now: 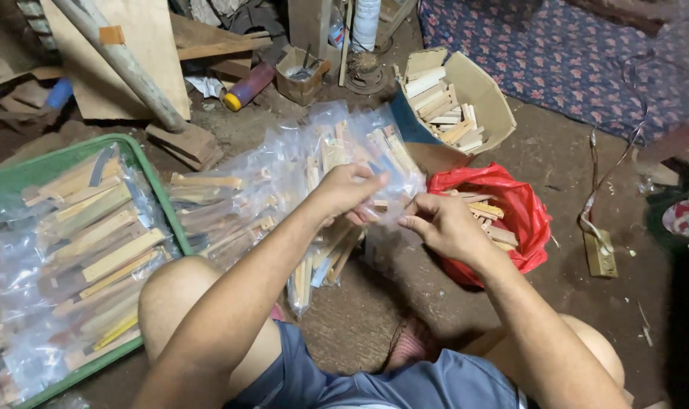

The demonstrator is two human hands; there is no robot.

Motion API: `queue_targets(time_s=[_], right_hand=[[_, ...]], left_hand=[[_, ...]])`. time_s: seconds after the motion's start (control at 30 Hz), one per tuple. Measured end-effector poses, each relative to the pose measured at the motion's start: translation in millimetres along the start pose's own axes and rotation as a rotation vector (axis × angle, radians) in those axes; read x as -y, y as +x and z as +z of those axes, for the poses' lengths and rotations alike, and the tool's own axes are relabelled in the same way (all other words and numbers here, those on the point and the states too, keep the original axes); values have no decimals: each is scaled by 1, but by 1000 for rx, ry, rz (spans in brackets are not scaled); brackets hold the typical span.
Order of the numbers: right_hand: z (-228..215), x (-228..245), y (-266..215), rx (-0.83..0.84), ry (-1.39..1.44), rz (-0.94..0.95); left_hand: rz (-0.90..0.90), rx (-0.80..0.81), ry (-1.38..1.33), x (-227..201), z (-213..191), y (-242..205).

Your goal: The person sorts wooden strips from various containers, placing them into plastic bags and a red basket by hand.

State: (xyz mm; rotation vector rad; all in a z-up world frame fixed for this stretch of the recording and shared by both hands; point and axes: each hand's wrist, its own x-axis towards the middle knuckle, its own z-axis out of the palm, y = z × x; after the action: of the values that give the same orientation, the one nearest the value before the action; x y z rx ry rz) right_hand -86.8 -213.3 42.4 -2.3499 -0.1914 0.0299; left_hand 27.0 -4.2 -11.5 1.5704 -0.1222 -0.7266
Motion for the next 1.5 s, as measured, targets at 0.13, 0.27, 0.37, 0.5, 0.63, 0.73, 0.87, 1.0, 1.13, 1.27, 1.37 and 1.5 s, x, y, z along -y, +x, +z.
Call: queue_targets(time_s=[0.13,0.27,0.37,0.5,0.63,0.73,0.87,1.0,1.13,1.27,1.37,1.5], right_hand=[[9,-35,3,15,-18,67],[17,-63,6,10,5,104],[24,-86,6,29,-23,137],[4,-58,0,46,-52,201],[-6,-32,4,-110,-9,246],[3,-48,6,-14,-203,223],[19,-88,15,67,-464,224],[15,-88,21,21,-360,240],[5,-82,24,52,-348,216],[-42,-78,24,-133,-56,264],[-67,-148,29,-359,13,461],[-24,-342,13,-342,-319,586]], left_hand=[[2,59,13,-1,9,-10],[-10,42,220,4,10,-4],[20,-46,370,33,14,22],[160,-157,732,50,29,40],[202,-129,723,41,44,24],[243,-133,717,38,51,25],[240,-90,673,32,55,21],[266,33,775,7,56,-2],[239,4,908,-3,63,-5],[289,-106,825,-3,69,18],[358,-173,714,-28,74,16],[472,-265,550,-66,72,6]])
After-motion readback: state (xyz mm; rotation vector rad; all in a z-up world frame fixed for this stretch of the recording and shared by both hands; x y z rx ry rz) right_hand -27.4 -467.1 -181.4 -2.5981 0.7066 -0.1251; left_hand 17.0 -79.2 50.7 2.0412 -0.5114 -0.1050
